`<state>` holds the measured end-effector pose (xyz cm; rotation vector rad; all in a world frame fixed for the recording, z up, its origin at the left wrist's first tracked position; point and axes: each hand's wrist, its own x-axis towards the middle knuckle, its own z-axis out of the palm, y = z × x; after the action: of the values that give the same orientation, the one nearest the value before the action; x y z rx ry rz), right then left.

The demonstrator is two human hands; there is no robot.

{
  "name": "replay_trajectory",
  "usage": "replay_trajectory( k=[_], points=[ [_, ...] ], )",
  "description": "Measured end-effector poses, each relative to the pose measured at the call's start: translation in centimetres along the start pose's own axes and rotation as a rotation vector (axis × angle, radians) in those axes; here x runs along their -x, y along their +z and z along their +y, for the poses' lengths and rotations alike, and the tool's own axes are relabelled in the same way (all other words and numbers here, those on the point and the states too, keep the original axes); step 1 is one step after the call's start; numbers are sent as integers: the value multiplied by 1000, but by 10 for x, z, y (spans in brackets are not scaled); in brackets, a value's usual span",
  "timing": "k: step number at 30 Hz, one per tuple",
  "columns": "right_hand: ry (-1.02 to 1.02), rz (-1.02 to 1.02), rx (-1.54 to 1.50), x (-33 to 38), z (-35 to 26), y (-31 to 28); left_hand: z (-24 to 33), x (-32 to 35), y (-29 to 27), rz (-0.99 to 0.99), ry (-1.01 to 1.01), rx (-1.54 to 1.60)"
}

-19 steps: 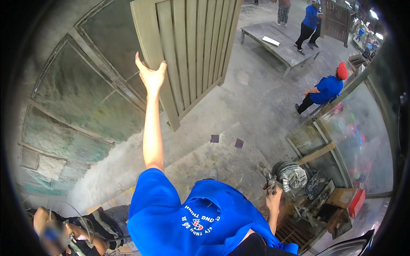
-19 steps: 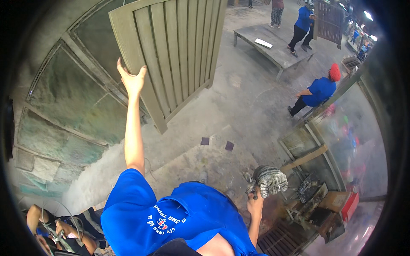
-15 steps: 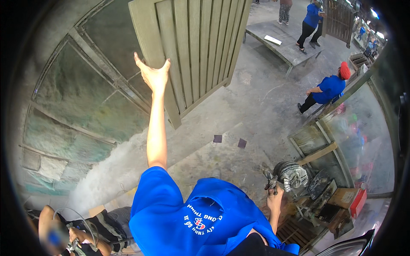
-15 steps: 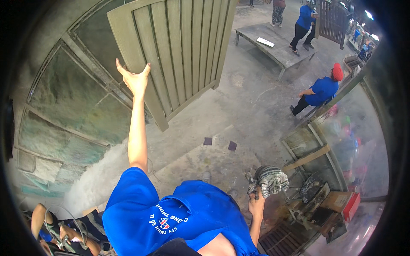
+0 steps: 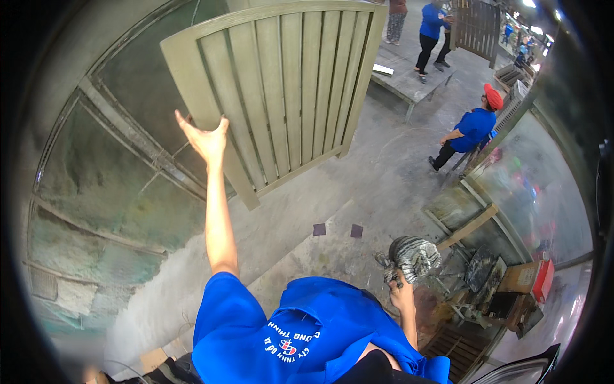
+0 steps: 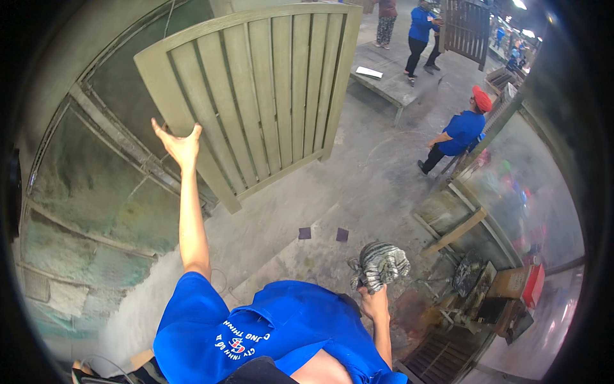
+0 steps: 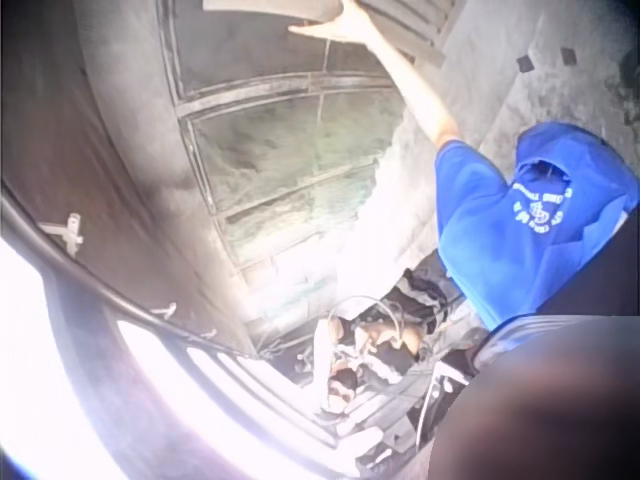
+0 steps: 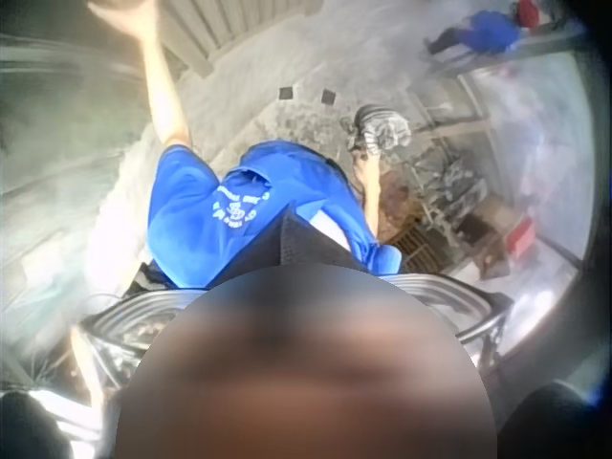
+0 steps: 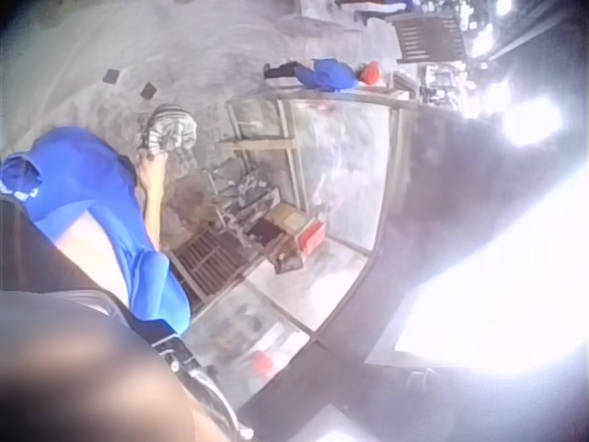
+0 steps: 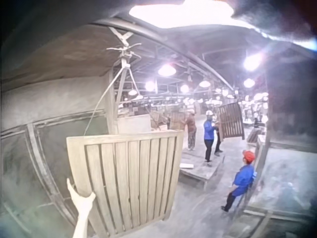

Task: The person adjusts a spray gun, then sprays a wooden slatted panel with paint. They wipe the gun with a cloth and continue spraying the panel while other workers move nearby.

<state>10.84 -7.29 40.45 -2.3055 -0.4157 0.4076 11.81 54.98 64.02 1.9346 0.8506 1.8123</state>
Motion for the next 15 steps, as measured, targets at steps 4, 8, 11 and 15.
replay_trajectory(
  k=[4,8,11,15],
  points=[
    [-32,-39,67,-5,-4,5,-10,-4,0,-10,-17,52],
    [-54,-122,-38,-12,-19,-1,-13,-4,-2,-23,-26,49],
    [-69,-100,-75,-15,-33,-8,-16,-4,-4,-24,-43,-9],
    [-73,-48,-7,-17,-43,-10,-21,-7,-9,-26,-38,27]
  ],
)
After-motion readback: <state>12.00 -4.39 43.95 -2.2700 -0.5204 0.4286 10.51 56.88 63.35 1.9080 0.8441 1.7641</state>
